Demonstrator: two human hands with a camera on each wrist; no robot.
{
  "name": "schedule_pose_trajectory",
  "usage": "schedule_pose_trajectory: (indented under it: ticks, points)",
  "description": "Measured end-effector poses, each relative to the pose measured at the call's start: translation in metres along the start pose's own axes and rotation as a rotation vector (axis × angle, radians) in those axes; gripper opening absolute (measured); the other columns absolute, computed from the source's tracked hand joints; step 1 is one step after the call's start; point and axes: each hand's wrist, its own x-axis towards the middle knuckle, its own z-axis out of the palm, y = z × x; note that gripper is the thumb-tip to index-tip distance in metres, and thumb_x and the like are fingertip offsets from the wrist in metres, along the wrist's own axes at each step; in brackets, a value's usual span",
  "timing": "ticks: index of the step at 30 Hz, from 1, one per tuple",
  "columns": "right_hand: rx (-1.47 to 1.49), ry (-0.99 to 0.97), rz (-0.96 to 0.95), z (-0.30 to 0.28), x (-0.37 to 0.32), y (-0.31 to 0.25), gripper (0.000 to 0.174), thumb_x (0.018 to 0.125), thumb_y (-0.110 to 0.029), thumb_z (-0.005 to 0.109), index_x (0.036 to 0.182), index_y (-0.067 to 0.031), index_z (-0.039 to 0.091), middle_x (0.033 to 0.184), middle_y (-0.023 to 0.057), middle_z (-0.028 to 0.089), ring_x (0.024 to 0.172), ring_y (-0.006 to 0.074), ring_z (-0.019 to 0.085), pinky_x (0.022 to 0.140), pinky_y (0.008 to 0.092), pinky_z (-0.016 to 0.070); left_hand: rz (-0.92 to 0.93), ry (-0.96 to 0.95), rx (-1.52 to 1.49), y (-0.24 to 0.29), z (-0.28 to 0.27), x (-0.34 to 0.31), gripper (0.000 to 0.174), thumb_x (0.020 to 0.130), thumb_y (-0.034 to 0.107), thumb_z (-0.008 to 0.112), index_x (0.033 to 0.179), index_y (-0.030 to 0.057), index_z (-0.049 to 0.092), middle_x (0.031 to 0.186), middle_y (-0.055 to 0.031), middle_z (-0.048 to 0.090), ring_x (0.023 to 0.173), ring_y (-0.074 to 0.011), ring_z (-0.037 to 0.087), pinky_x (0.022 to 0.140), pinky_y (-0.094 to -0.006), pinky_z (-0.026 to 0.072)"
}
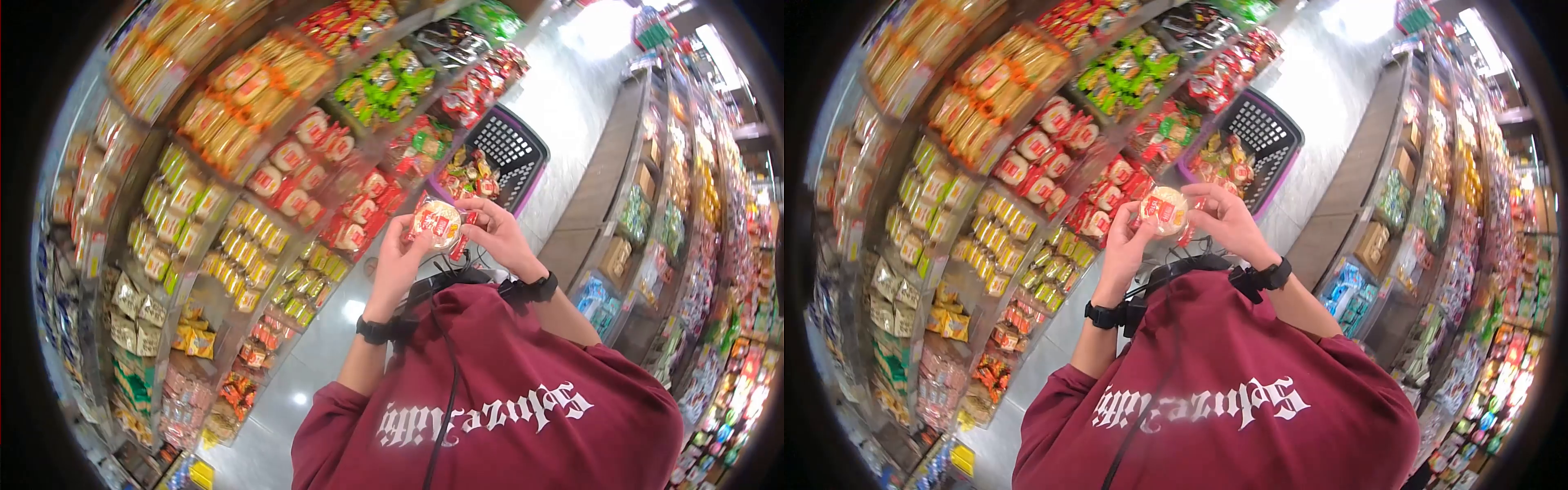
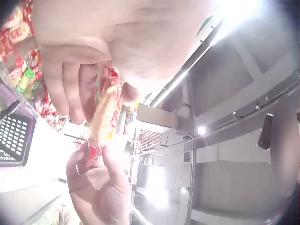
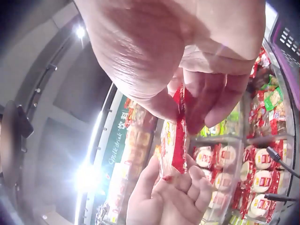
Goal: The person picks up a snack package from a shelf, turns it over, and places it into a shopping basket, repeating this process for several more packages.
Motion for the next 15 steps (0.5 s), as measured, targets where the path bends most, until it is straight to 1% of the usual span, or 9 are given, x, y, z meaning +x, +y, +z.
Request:
schedule_pose_trajectory:
  ticks: [1,3,4,5,7,9,12,15]
  points:
    - [0.007,0.043,-0.038,-0.016,-0.006,0.010,0.037,0.100,-0.003,0.066,0.137,-0.0023,0.059,0.105,-0.0008,0.069,0.092,0.0035,0.060,0.080,0.0224,0.0482,-0.009,-0.032,-0.027,-0.008,0.013,0.005,0.029,0.105,0.011,0.062,0.130,-0.0011,0.053,0.117,-0.0096,0.070,0.104,-0.0130,0.068,0.093,-0.0297,0.0560]
    - [0.059,0.123,-0.070,-0.048,-0.027,0.022,0.035,0.099,-0.004,0.066,0.134,-0.0033,0.061,0.093,-0.0049,0.064,0.079,0.0006,0.052,0.069,0.0212,0.0421,-0.030,-0.095,-0.079,-0.024,0.041,0.014,0.023,0.107,0.013,0.059,0.125,-0.0009,0.056,0.115,-0.0083,0.070,0.103,-0.0120,0.067,0.093,-0.0289,0.0557]
    - [0.084,0.163,-0.088,-0.063,-0.038,0.027,0.034,0.099,-0.004,0.067,0.133,-0.0038,0.062,0.088,-0.0070,0.062,0.073,-0.0008,0.048,0.063,0.0206,0.0390,-0.016,-0.115,-0.041,-0.031,0.060,0.017,0.022,0.108,0.014,0.058,0.124,-0.0008,0.057,0.114,-0.0078,0.070,0.103,-0.0117,0.067,0.092,-0.0288,0.0556]
    - [0.080,0.177,-0.086,-0.083,-0.050,0.034,0.035,0.098,-0.004,0.067,0.133,-0.0039,0.062,0.088,-0.0069,0.062,0.073,-0.0007,0.048,0.063,0.0208,0.0392,-0.001,-0.133,-0.003,-0.039,0.080,0.019,0.021,0.108,0.014,0.057,0.123,-0.0007,0.057,0.113,-0.0072,0.071,0.102,-0.0114,0.067,0.091,-0.0287,0.0554]
    - [0.063,0.188,-0.072,-0.124,-0.073,0.042,0.035,0.099,-0.004,0.066,0.134,-0.0032,0.060,0.095,-0.0037,0.065,0.081,0.0019,0.054,0.071,0.0223,0.0437,0.008,-0.146,0.083,-0.053,0.122,0.023,0.020,0.109,0.015,0.057,0.122,-0.0007,0.058,0.112,-0.0064,0.071,0.100,-0.0109,0.067,0.090,-0.0285,0.0551]
    - [0.042,0.192,-0.038,-0.166,-0.102,0.047,0.034,0.102,-0.002,0.063,0.135,-0.0015,0.057,0.109,0.0026,0.071,0.097,0.0067,0.066,0.087,0.0251,0.0524,-0.016,-0.142,0.181,-0.070,0.166,0.023,0.020,0.108,0.015,0.058,0.121,-0.0008,0.059,0.110,-0.0061,0.071,0.099,-0.0106,0.067,0.089,-0.0282,0.0547]
    - [0.088,0.269,-0.052,-0.229,-0.139,0.061,0.032,0.102,-0.003,0.063,0.134,-0.0019,0.059,0.108,0.0024,0.071,0.096,0.0063,0.065,0.085,0.0250,0.0520,-0.019,-0.140,0.284,-0.101,0.226,0.025,0.018,0.107,0.017,0.061,0.113,0.0002,0.063,0.106,-0.0053,0.071,0.098,-0.0101,0.067,0.087,-0.0291,0.0559]
    - [0.158,0.398,-0.071,-0.279,-0.173,0.063,0.032,0.101,-0.004,0.064,0.133,-0.0021,0.059,0.104,0.0014,0.070,0.093,0.0062,0.064,0.082,0.0248,0.0516,-0.055,-0.215,0.398,-0.124,0.276,0.022,0.017,0.104,0.016,0.066,0.109,0.0006,0.064,0.099,-0.0041,0.071,0.092,-0.0089,0.067,0.082,-0.0264,0.0539]
